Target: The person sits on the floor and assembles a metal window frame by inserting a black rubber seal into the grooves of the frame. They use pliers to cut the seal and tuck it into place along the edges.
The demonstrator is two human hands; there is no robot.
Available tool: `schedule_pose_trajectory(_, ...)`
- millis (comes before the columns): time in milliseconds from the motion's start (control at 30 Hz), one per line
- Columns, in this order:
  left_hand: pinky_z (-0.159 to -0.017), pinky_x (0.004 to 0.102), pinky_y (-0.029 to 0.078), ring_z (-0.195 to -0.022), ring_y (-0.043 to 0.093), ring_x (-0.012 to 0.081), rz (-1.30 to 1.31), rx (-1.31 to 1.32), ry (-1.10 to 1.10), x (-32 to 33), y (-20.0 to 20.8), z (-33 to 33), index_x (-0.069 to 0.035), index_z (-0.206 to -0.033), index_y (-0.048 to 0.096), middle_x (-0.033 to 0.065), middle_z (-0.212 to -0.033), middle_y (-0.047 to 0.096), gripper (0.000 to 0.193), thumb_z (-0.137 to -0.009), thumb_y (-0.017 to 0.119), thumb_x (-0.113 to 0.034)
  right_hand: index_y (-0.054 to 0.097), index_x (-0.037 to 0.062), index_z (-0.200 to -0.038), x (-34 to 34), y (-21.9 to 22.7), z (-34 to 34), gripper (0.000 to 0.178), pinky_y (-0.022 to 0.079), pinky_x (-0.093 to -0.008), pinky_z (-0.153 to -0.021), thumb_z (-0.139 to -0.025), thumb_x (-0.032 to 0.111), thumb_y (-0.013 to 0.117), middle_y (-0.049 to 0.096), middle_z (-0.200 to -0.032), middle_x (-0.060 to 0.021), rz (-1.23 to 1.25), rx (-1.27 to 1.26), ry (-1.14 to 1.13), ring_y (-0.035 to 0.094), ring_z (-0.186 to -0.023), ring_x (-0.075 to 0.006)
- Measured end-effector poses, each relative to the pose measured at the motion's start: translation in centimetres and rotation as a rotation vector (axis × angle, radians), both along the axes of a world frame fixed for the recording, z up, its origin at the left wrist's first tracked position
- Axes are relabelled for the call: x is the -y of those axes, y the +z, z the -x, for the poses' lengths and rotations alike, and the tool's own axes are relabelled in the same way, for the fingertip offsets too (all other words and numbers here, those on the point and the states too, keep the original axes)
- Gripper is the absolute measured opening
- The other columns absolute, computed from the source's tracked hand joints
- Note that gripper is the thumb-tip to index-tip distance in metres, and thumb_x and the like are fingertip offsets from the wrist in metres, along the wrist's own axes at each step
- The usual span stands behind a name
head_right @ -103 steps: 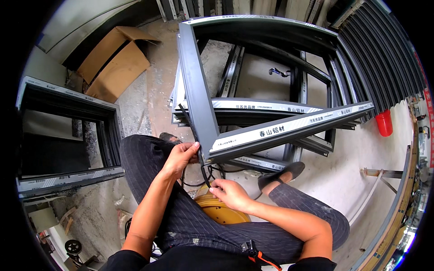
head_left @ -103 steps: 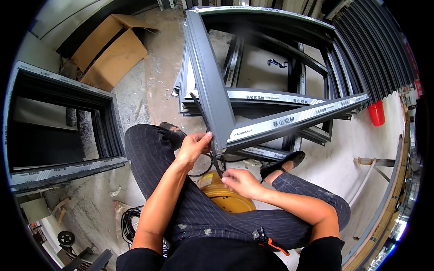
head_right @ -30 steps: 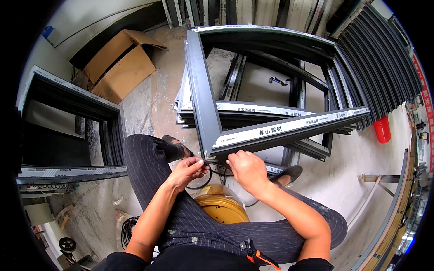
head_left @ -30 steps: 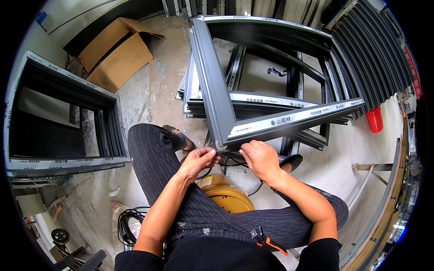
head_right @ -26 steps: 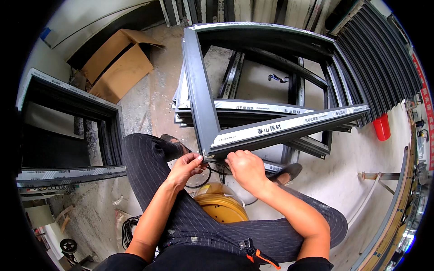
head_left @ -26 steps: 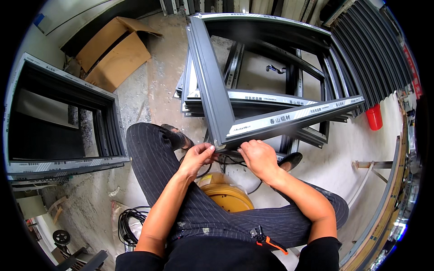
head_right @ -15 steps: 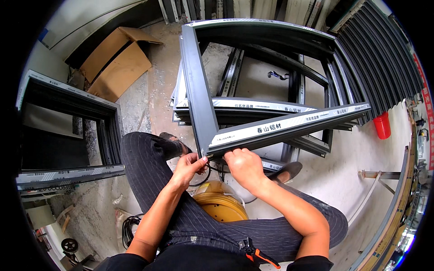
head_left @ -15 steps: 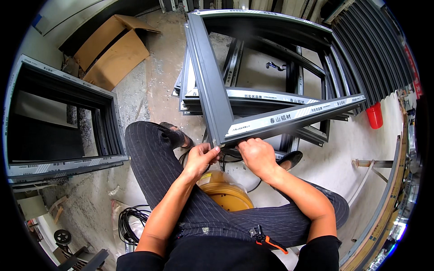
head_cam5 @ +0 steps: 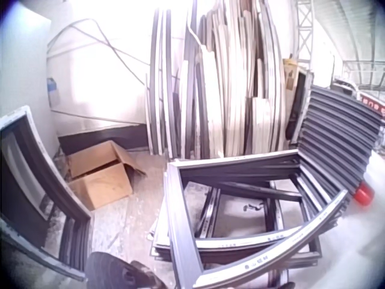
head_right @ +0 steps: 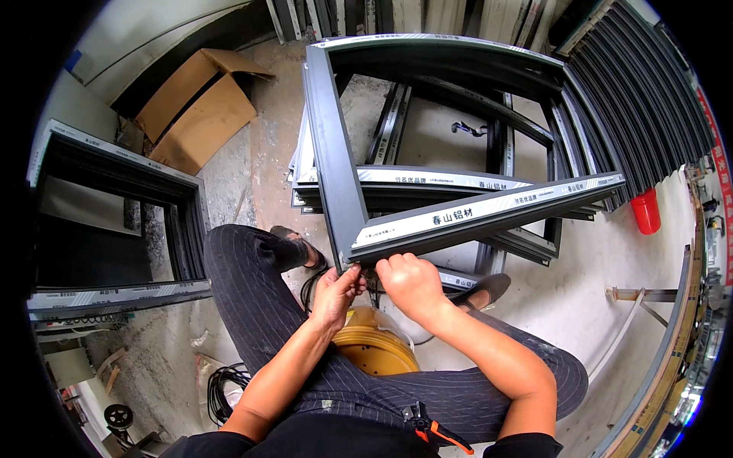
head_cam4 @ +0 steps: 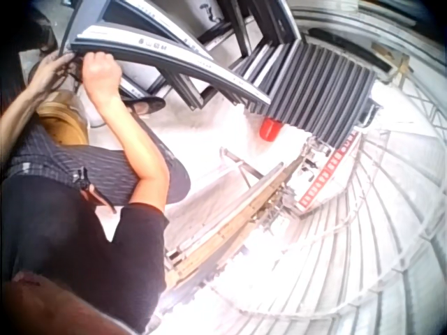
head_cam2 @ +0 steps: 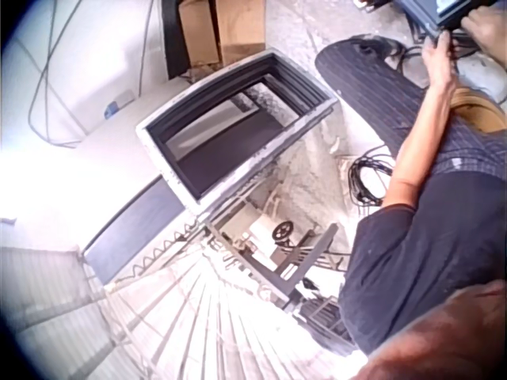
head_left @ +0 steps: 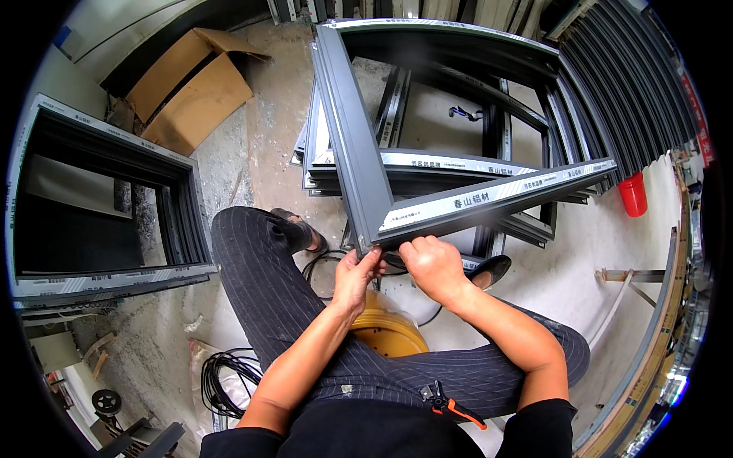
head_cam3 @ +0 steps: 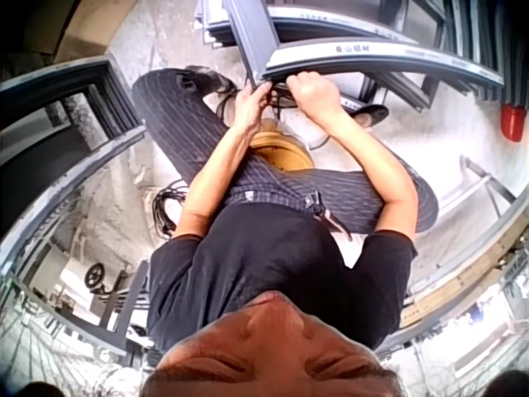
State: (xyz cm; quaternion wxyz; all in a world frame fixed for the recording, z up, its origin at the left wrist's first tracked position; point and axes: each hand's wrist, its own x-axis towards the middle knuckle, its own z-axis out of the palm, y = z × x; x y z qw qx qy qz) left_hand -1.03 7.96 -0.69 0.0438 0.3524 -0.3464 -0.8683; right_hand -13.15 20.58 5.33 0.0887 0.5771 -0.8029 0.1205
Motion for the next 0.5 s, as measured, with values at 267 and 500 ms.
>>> schedule_pose_trajectory(267,-0.069,0.0248,0.047,-0.077,0.06,0.0115,-0.16,-0.07,0.092,-1.8,-0.6,0.8,-0.008,-0.099,0.063,0.0022,-0.085,0.065,0.016,-0.092,0.067,-0.022,0.054,0.0092,-0.081,-1.1,0.5,0.4,0.009,0.052,-0.0338,-0.055,-0.074,0.01,0.06,0.055,-0.068,-0.0063,-0.091,0.125,0.019,0.062,-0.069,-0.0239)
schedule_pose_trajectory(500,-0.069,0.026,0.047,-0.075,0.061,0.0128,-0.09,-0.016,0.141,-2.1,-0.8,0.9,-0.004,-0.099,0.064,0.0047,-0.085,0.066,0.02,-0.092,0.067,-0.023,0.064,0.0076,-0.084,-13.9,4.5,11.1,0.01,0.052,-0.0451,-0.07,-0.076,0.009,0.057,0.064,-0.083,-0.0167,-0.507,0.195,-0.243,0.064,-0.083,-0.036)
